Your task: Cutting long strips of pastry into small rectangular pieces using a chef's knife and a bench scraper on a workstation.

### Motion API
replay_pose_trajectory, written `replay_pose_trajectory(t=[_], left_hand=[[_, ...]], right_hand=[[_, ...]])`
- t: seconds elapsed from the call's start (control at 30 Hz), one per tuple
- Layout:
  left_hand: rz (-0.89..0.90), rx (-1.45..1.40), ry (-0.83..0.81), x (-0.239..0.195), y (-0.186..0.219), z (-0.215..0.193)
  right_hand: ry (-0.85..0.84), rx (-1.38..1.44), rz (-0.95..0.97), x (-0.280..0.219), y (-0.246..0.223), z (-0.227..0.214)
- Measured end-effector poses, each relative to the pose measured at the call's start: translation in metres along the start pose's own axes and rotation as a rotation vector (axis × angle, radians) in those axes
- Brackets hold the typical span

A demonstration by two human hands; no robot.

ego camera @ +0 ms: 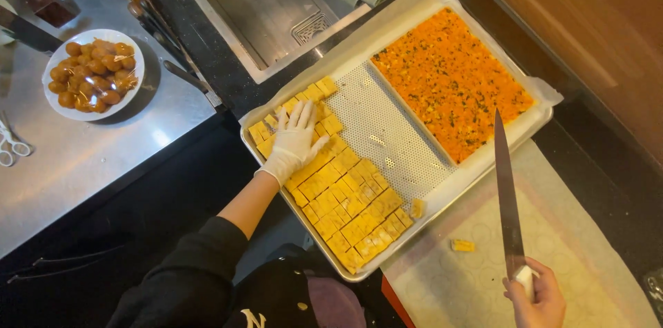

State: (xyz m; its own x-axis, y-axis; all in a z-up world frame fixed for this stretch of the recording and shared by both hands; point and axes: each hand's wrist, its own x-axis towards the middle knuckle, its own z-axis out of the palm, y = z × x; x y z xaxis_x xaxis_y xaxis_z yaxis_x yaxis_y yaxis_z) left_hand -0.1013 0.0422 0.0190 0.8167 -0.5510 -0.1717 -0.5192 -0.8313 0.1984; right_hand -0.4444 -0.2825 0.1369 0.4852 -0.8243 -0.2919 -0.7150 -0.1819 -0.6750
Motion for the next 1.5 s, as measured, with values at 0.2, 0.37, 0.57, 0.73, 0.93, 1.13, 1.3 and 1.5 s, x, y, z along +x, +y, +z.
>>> replay_pose_trajectory(t=[0.2, 0.37, 0.57, 0.73, 0.93, 1.13, 1.3, 1.5], left_hand=[[-0.121, -0.097, 0.17, 0.018, 0.026, 0.012], [-0.288, -0.173, 0.213, 0.031, 0.032, 0.014], [-0.15, -0.099, 0.267, 0.041, 0.014, 0.004], [0.121, 0.037, 0.154, 0.064, 0.001, -0.015], [0.321, 0.091, -0.092, 0.078, -0.006, -0.038], [0.542, -0.164, 0.256, 0.064, -0.042, -0.006], [0.678, -0.078, 0.354, 0.062, -0.064, 0.016], [0.625, 0.059, 0.438, 0.064, -0.019, 0.01]], right_hand=[[-0.02, 0.155, 0.003, 0.001, 0.062, 0.02], [-0.033, 0.142, 0.011, -0.014, 0.062, 0.023], [-0.071, 0.162, 0.071, -0.025, 0.054, 0.021], [-0.074, 0.166, 0.077, -0.029, 0.051, 0.02], [-0.099, 0.186, 0.02, -0.031, 0.068, 0.02], [-0.048, 0.132, -0.041, -0.052, 0.09, 0.023], [0.055, 0.147, -0.04, -0.088, 0.084, 0.013], [0.143, 0.43, 0.178, -0.139, 0.093, 0.0]])
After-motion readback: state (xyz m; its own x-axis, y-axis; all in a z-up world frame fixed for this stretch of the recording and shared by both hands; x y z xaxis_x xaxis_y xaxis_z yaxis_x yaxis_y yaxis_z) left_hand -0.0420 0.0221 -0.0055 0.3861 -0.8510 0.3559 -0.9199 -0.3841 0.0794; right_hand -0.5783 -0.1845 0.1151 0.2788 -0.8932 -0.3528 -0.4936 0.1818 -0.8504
